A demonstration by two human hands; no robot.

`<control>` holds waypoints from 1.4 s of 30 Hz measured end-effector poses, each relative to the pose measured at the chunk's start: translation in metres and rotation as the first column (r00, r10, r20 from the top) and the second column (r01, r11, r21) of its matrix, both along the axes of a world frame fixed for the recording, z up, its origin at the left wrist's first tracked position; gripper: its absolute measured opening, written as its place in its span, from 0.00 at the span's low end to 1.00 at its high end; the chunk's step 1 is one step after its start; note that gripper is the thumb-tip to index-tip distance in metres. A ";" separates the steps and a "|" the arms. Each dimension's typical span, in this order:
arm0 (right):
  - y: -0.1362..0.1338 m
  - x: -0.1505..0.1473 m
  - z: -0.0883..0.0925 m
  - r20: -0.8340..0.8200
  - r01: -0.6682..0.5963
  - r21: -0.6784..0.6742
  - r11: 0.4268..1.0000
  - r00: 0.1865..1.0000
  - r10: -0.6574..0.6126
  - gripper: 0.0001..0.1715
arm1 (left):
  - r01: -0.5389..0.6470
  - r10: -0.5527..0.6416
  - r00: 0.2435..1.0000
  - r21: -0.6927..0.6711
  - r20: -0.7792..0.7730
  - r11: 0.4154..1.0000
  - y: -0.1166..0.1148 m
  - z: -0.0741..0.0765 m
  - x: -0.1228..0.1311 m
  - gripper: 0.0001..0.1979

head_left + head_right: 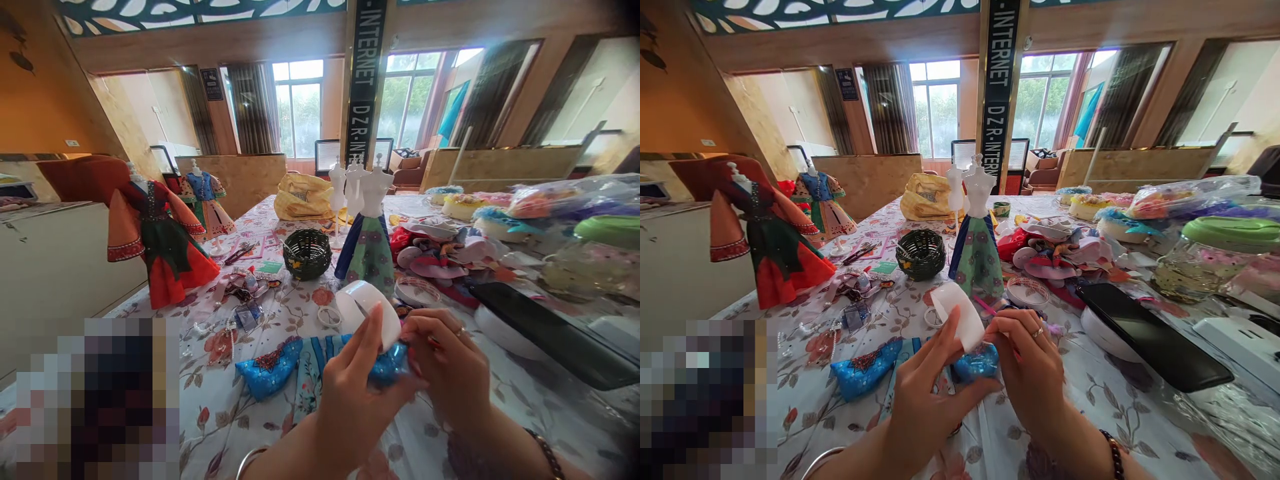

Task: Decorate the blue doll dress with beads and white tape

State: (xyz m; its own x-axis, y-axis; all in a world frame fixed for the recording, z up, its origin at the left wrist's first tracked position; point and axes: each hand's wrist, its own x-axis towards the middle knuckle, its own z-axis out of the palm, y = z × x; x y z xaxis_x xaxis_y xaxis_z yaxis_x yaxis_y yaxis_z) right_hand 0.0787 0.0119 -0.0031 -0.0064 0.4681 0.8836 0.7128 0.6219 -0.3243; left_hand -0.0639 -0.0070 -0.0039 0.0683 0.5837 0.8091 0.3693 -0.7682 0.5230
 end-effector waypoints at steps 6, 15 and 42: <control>-0.005 -0.003 -0.001 -0.036 -0.085 -0.068 0.994 0.996 0.083 0.09 | -0.027 0.028 0.997 0.018 -0.068 0.999 0.005 -0.002 -0.002 0.40; -0.009 -0.005 -0.004 0.001 -0.018 -0.021 1.000 1.000 0.018 0.09 | -0.089 0.107 0.976 0.103 -0.188 0.991 0.001 0.004 -0.002 0.33; -0.012 -0.010 -0.002 -0.374 -0.151 -0.478 0.865 0.926 -0.045 0.09 | -0.156 0.159 0.968 0.030 -0.194 0.987 0.004 0.006 0.000 0.13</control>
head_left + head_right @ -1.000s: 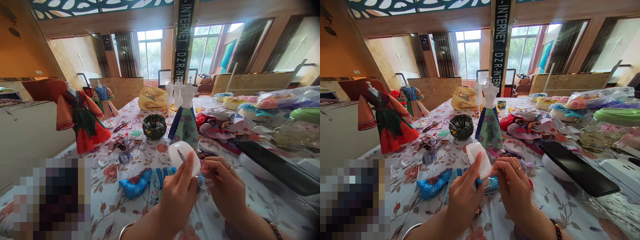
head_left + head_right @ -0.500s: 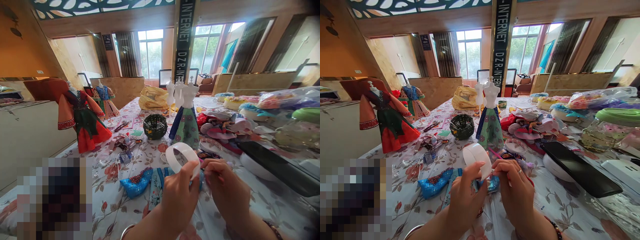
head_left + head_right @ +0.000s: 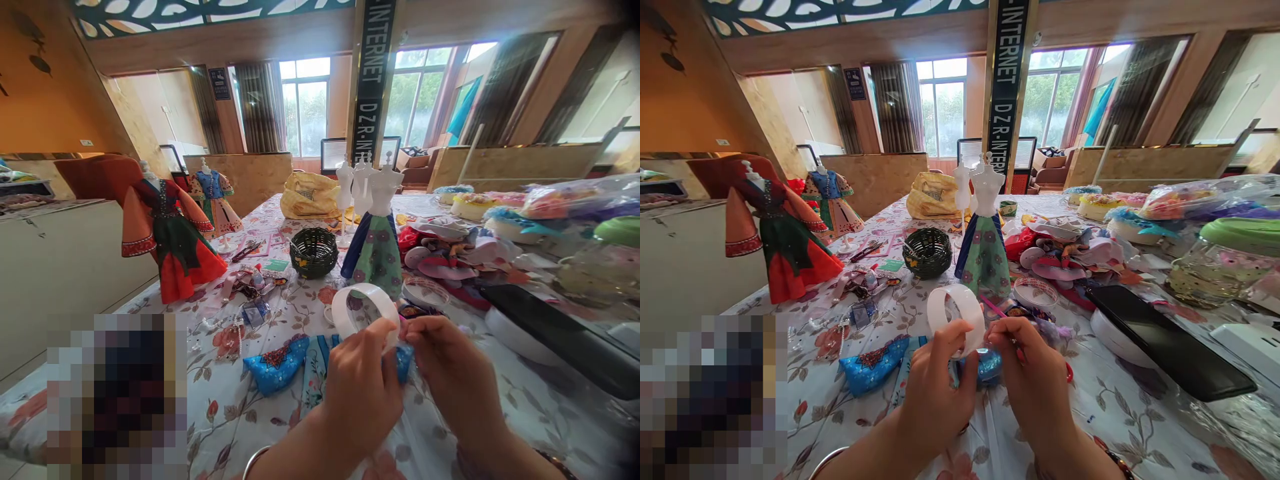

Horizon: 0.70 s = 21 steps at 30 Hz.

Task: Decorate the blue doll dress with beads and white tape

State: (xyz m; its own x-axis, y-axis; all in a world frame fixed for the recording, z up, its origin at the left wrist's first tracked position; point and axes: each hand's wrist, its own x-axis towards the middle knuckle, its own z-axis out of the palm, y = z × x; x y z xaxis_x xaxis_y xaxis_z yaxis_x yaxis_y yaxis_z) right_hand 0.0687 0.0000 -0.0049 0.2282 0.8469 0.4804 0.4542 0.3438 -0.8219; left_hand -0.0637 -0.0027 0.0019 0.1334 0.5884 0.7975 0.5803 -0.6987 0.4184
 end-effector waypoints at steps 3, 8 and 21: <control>0.001 -0.001 0.002 -0.057 -0.009 -0.053 0.999 0.998 0.006 0.09 | 0.118 -0.115 0.993 -0.127 0.026 0.985 0.000 -0.001 -0.002 0.17; 0.000 -0.004 0.007 -0.290 -0.097 -0.102 0.990 0.955 0.064 0.18 | 0.242 -0.223 0.970 -0.278 0.099 0.930 -0.003 0.003 -0.004 0.19; 0.000 -0.005 0.007 -0.599 -0.394 -0.162 0.905 0.768 0.227 0.21 | 0.274 -0.280 0.959 -0.341 0.031 0.899 0.006 0.010 -0.011 0.21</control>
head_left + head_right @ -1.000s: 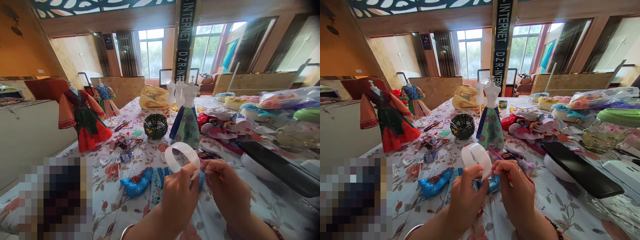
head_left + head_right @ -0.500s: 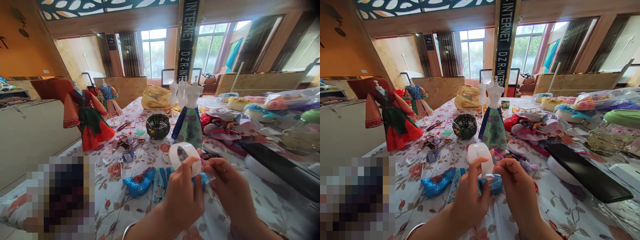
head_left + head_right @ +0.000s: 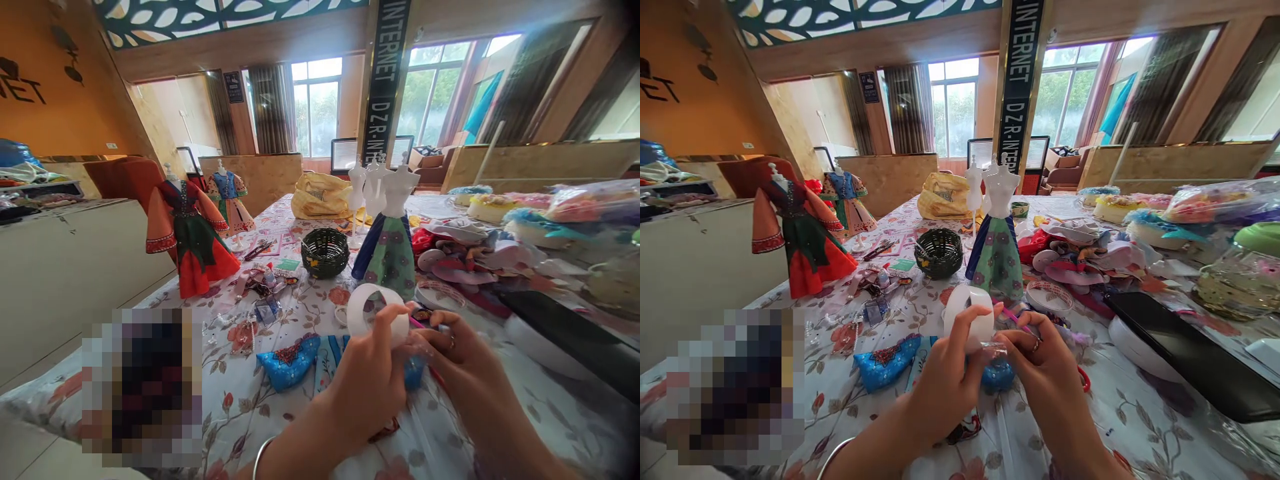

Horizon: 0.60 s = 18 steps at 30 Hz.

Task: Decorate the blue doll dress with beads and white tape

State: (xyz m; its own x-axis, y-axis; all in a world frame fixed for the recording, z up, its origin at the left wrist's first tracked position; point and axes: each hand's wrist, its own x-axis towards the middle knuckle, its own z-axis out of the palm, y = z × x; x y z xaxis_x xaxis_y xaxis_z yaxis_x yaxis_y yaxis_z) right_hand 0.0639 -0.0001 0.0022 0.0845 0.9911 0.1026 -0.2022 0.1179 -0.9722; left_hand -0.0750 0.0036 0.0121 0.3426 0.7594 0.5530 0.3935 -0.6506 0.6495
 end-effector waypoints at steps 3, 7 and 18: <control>0.000 0.000 -0.002 -0.027 -0.023 0.011 1.000 0.999 0.023 0.20 | 0.006 -0.005 0.994 0.014 -0.107 1.000 0.003 0.001 -0.003 0.21; 0.000 0.000 -0.006 -0.040 -0.078 0.025 0.997 0.996 0.079 0.17 | 0.035 -0.029 0.982 0.027 -0.186 0.999 0.007 0.004 -0.006 0.20; 0.000 -0.003 -0.006 0.035 0.062 0.170 0.984 0.997 -0.069 0.18 | 0.085 0.033 0.908 0.260 -0.419 0.962 0.007 0.009 -0.011 0.25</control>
State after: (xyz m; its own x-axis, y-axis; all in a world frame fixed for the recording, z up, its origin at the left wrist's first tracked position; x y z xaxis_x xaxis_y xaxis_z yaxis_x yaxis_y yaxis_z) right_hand 0.0604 -0.0006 -0.0038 0.1409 0.9519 0.2721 -0.1497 0.2922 -0.9446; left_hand -0.0856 0.0104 0.0215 0.6027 0.5920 0.5351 0.5693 -0.7888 0.2317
